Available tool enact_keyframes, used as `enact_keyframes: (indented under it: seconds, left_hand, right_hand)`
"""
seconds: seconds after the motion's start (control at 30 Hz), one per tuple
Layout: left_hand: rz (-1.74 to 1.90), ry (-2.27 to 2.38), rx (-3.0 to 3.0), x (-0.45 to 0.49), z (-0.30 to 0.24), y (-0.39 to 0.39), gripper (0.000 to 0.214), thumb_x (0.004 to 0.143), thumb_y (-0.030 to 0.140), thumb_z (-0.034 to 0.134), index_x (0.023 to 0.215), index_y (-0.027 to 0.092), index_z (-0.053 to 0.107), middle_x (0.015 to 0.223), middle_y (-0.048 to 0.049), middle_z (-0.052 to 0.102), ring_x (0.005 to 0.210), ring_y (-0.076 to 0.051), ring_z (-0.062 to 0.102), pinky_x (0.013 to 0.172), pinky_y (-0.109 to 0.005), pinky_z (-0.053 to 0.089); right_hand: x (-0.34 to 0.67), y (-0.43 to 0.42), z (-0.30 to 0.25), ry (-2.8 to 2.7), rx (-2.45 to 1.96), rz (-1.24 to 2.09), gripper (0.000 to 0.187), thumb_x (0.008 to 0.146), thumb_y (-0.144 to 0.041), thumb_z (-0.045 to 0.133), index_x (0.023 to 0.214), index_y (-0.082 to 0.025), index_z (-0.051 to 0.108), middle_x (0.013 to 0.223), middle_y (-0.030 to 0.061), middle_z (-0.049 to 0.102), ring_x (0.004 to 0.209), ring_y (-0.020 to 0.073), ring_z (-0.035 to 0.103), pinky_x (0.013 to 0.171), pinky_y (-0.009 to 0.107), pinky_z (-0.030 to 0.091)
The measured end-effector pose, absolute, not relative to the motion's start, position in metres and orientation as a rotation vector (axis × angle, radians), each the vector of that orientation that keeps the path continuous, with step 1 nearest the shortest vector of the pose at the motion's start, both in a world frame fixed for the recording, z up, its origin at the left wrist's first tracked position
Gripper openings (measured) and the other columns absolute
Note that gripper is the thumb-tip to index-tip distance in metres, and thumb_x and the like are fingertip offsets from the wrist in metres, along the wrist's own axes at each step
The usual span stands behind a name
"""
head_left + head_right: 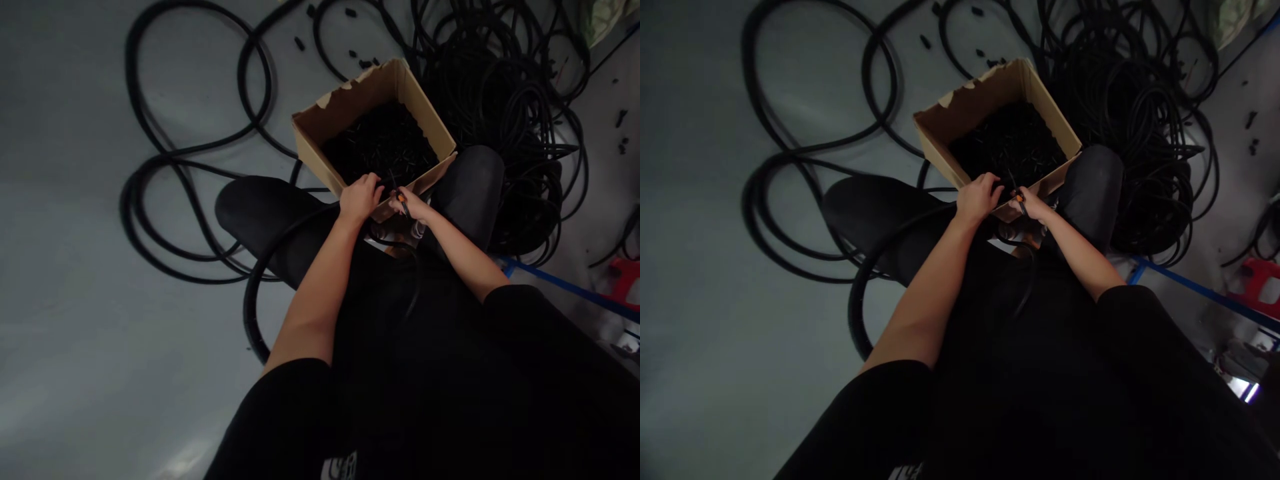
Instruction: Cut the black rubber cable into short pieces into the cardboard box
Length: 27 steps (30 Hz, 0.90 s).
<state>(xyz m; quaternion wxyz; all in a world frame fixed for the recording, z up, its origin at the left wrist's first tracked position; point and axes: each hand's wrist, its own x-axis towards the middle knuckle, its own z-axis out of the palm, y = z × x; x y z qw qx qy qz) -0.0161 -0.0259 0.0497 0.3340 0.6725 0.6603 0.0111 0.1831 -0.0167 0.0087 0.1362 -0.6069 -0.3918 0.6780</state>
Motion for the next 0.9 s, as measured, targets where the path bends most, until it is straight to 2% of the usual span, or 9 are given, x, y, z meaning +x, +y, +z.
enact_keyframes:
  seconds: [0.2, 0.43, 0.6, 0.77, 0.9]
  left_hand:
    - [0.025, 1.697, 1.758, -0.013, 0.051, -0.025, 0.047, 0.128, 0.033, 0.057, 0.169, 0.025, 0.077, 0.167, -0.0221, 0.081, 0.151, -0.046, 0.08, 0.123, -0.055, 0.068]
    - [0.027, 1.644, 1.781, -0.009, 0.053, -0.024, 0.044, 0.13, 0.03, 0.058, 0.167, 0.026, 0.08, 0.168, -0.0214, 0.08, 0.156, -0.046, 0.078, 0.125, -0.056, 0.067]
    - [0.081, 1.634, 1.8, -0.008, 0.048, -0.024, 0.045, 0.129, 0.029, 0.057, 0.167, 0.027, 0.081, 0.168, -0.0204, 0.08, 0.159, -0.044, 0.076, 0.128, -0.055, 0.065]
    - [0.11, 1.681, 1.763, -0.007, 0.042, -0.022, 0.046, 0.129, 0.028, 0.058, 0.169, 0.027, 0.08, 0.169, -0.0202, 0.079, 0.157, -0.045, 0.078, 0.127, -0.055, 0.066]
    - [0.084, 1.734, 1.746, -0.006, 0.045, -0.02, 0.046, 0.13, 0.028, 0.058, 0.171, 0.027, 0.079, 0.17, -0.0194, 0.079, 0.157, -0.044, 0.078, 0.126, -0.053, 0.066]
  right_hand:
    - [0.188, -0.014, 0.008, -1.097, -1.756, 1.974, 0.036, 0.099, -0.014, 0.095, 0.121, -0.024, 0.069, 0.083, -0.0073, 0.066, 0.081, 0.0157, 0.062, 0.07, 0.023, 0.049]
    - [0.197, -0.013, 0.01, -1.09, -1.687, 1.963, 0.044, 0.099, -0.038, 0.11, 0.113, -0.024, 0.071, 0.088, -0.0042, 0.07, 0.085, 0.015, 0.066, 0.067, 0.021, 0.051]
    - [0.195, -0.01, 0.011, -1.046, -1.738, 1.951, 0.058, 0.096, -0.057, 0.115, 0.102, -0.025, 0.067, 0.076, -0.0051, 0.063, 0.068, 0.0139, 0.06, 0.055, 0.021, 0.047]
    - [0.195, -0.007, 0.012, -1.22, -1.804, 1.835, 0.06, 0.103, -0.068, 0.107, 0.1, -0.026, 0.064, 0.066, -0.007, 0.054, 0.059, 0.0143, 0.049, 0.051, 0.026, 0.039]
    - [0.199, -0.006, 0.018, -1.524, -1.838, 1.606, 0.054, 0.108, -0.059, 0.101, 0.089, -0.025, 0.062, 0.065, -0.0059, 0.053, 0.066, 0.0159, 0.053, 0.062, 0.028, 0.039]
